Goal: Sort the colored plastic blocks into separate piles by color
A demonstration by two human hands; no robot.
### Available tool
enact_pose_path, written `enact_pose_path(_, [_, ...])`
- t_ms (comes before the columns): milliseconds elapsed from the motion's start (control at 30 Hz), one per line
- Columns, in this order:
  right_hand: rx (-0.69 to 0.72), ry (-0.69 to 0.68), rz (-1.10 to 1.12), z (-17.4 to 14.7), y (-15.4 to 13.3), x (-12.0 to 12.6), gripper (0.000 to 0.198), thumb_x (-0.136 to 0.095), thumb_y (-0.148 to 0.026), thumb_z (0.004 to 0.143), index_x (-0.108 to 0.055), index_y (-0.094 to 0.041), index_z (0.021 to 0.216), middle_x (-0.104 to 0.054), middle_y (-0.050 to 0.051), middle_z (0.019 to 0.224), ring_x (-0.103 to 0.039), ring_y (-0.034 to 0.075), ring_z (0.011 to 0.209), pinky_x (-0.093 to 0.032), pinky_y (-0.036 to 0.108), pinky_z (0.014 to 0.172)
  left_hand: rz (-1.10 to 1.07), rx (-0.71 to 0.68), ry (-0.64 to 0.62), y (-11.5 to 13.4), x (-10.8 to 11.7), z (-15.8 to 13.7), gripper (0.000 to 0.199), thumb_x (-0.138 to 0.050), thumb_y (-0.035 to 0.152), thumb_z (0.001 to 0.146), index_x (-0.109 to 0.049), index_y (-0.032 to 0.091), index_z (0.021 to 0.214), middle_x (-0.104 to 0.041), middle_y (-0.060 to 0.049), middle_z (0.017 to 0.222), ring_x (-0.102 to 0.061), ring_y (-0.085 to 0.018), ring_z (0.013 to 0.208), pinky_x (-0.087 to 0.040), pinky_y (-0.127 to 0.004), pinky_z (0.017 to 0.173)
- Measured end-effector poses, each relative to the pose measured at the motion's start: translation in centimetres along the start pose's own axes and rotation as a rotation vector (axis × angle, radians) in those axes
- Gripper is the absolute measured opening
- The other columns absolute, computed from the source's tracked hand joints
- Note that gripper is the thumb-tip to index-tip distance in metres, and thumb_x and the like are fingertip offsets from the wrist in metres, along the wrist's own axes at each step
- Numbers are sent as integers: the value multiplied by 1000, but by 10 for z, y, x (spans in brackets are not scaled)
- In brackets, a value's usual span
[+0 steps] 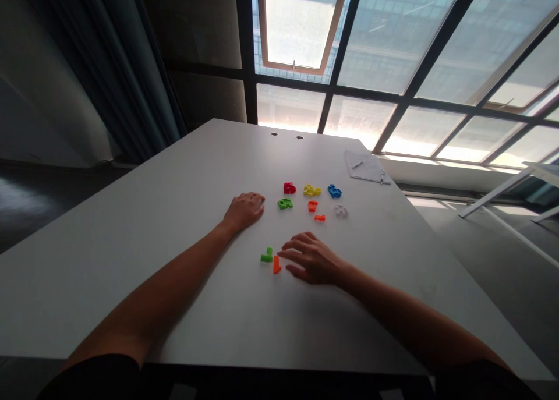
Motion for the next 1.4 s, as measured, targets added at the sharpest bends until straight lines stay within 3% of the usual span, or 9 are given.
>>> enact_pose_path(133, [79, -47, -23, 7, -24, -14, 25, -62, -41, 106, -71, -25, 124, -73, 10, 125, -64, 25, 114, -48, 44, 103, -1, -3, 9, 0, 0, 0, 36, -54, 34, 98, -70, 24, 128, -70, -12, 134, -62, -32, 121, -50, -50, 103])
enact_pose_path(300, [-53, 4, -16, 2, -3, -15, 13, -64, -29, 105, -73, -22, 108, -74, 9, 118, -67, 22, 103, -53, 40, 95, 11, -4, 6, -2, -2, 0, 35, -54, 34, 98, -70, 24, 127, -70, -11, 134, -63, -31, 121, -50, -48, 102])
enact_pose_path(467, [-242, 58, -32, -5, 18, -11, 31, -63, -20, 103, -67, -21, 133, -64, 15, 136, -68, 23, 106, -57, 42, 96, 14, -9, 14, -3, -2, 0, 34, -54, 34, 98, -70, 25, 127, -70, -10, 133, -64, -31, 120, -51, -47, 100])
enact_pose_path(567, [-392, 85, -100, -5, 24, -10, 43, -68, -27, 100, -62, -18, 141, -62, 19, 136, -67, 28, 111, -57, 47, 98, 13, -8, 12, -3, -2, 0, 35, -54, 34, 98, -70, 24, 127, -70, -11, 134, -64, -31, 120, -51, -47, 100])
enact_pose_path(733, [-385, 18, -102, 0, 23, -15, 19, -64, -29, 103, -73, -19, 117, -73, 13, 119, -67, 26, 109, -53, 45, 102, 13, -10, 11, -3, -2, 0, 35, -53, 34, 98, -70, 24, 127, -70, -10, 134, -64, -31, 120, -51, -47, 100])
enact_pose_path(833, [-399, 92, -52, 1, 27, -15, 16, -64, -26, 102, -72, -19, 114, -76, 12, 114, -69, 25, 106, -52, 41, 100, 15, -9, 15, -3, -3, 0, 34, -54, 34, 98, -70, 24, 126, -70, -10, 134, -64, -31, 120, -51, -47, 100])
enact_pose_path(1000, [-609, 253, 7, -4, 64, 5, 19, -68, -17, 89, -68, -19, 109, -77, 7, 96, -73, 20, 82, -54, 29, 79, 13, -5, 8, -2, -2, 1, 34, -54, 34, 98, -70, 25, 126, -70, -11, 135, -63, -31, 121, -51, -47, 101])
enact_pose_path(1133, [-846, 317, -26, -12, 107, 34, 19, -70, -17, 85, -67, -21, 104, -78, 2, 90, -73, 17, 74, -52, 27, 76, 16, 3, 2, -1, -2, 2, 35, -54, 34, 98, -70, 24, 126, -70, -11, 134, -63, -31, 121, -50, -47, 101])
enact_pose_path(1400, [-978, 20, -76, -10, 155, 50, 18, -75, -18, 86, -73, -18, 103, -80, 5, 97, -72, 20, 88, -50, 27, 80, 21, -2, 2, -3, -3, 2, 34, -54, 34, 98, -70, 24, 126, -70, -11, 134, -62, -32, 123, -50, -48, 103])
Point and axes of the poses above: each hand's wrist, its own z-axis towards the middle knuckle, its own x-axis out of the back of the hand, y = z × x, the point moved 3 cm from there along z, towards the middle knuckle
